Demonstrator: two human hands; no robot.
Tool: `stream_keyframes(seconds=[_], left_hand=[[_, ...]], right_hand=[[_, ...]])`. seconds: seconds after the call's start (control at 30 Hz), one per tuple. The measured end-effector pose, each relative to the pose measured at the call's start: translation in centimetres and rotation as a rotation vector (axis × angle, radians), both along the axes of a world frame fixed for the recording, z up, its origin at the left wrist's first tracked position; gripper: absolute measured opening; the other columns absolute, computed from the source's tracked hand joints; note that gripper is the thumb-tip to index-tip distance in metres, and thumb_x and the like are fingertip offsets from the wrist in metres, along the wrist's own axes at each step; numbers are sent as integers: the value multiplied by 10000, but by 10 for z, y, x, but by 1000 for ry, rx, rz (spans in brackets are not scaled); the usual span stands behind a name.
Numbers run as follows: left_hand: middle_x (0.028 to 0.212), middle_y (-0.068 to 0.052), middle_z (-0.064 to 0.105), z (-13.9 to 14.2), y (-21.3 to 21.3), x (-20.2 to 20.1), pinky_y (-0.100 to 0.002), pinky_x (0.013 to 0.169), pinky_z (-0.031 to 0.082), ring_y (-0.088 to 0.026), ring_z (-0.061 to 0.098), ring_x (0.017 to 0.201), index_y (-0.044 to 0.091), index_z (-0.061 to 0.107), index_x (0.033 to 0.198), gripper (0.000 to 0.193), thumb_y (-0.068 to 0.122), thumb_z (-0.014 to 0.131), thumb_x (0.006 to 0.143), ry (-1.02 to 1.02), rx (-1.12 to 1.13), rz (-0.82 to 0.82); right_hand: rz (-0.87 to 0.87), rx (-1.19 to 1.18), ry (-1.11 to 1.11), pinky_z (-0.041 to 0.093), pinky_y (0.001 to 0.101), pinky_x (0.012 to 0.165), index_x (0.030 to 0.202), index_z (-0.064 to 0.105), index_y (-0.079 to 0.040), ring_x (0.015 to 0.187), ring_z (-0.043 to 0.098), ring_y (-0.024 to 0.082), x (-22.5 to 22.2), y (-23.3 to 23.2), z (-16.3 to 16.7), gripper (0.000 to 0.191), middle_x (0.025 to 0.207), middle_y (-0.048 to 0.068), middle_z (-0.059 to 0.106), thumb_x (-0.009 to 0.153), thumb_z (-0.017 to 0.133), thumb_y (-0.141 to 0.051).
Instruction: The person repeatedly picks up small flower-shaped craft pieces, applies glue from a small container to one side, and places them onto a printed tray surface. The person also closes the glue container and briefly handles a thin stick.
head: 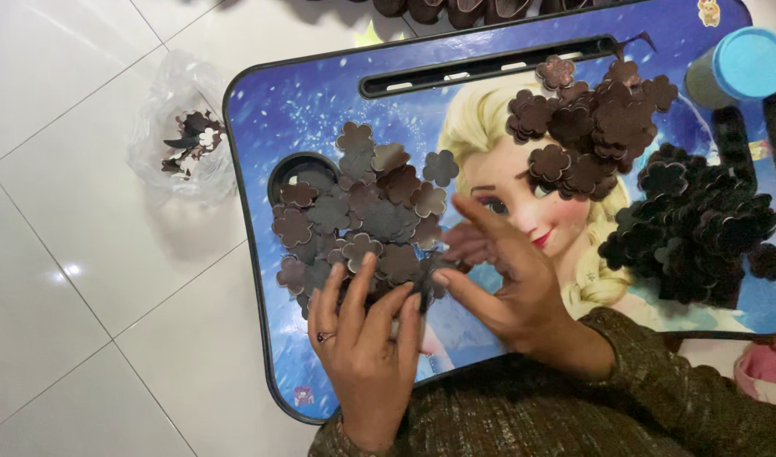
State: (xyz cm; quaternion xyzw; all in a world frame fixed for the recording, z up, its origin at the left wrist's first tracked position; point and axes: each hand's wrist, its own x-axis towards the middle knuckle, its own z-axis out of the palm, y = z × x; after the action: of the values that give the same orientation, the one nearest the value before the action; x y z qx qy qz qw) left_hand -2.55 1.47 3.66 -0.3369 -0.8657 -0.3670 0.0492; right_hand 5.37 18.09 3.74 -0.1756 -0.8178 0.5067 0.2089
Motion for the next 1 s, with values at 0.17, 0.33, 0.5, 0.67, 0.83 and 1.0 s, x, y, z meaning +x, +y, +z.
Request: stream_keyframes(seconds=[0.17,0.33,0.5,0.67,0.83,1.0], left_hand=[[1329,-102,667,3,5,8,-440,1052,479,-295,628,1221,58,752,1102,247,107,799,864,16,84,-30],[1277,-142,682,3,17,8,-407,993,519,-288,669,1154,-2,711,1119,257,80,811,896,189,129,-187],[1194,-110,714,7,28,19,-349,932,577,-251,725,1098,37,725,1097,255,63,811,858,-332,366,-82],[1038,-84,750,9,33,21,-331,855,578,-222,740,957,51,769,1030,172,55,805,863,-344,322,-37],[1037,-98,773,11,35,23,-304,850,599,-185,767,937,23,750,1028,156,35,782,876,-471,372,-57],[1081,-107,768,12,36,25,-275,810,620,-149,760,933,13,745,1021,150,42,778,877,-548,371,-62]], right_hand=[[48,-289,-13,552,287,938,1534,413,-7,983,723,122,11,-7,2,767,1006,88,760,863,784,0],[25,-532,86,551,299,948,1426,501,17,1053,693,151,18,-3,-6,602,1094,115,727,882,758,42],[-35,-507,25,561,284,872,1344,572,20,998,717,144,30,6,-12,486,1039,122,767,891,746,44],[-10,-511,30,560,266,852,1372,560,12,1008,717,143,36,7,-13,520,1054,123,770,886,744,32],[-6,-394,6,585,240,797,1446,496,-20,977,753,137,37,11,-5,593,1027,123,800,899,723,2],[-57,-279,-61,599,218,584,1415,500,-50,938,756,116,35,7,0,640,1016,91,801,831,755,0]])
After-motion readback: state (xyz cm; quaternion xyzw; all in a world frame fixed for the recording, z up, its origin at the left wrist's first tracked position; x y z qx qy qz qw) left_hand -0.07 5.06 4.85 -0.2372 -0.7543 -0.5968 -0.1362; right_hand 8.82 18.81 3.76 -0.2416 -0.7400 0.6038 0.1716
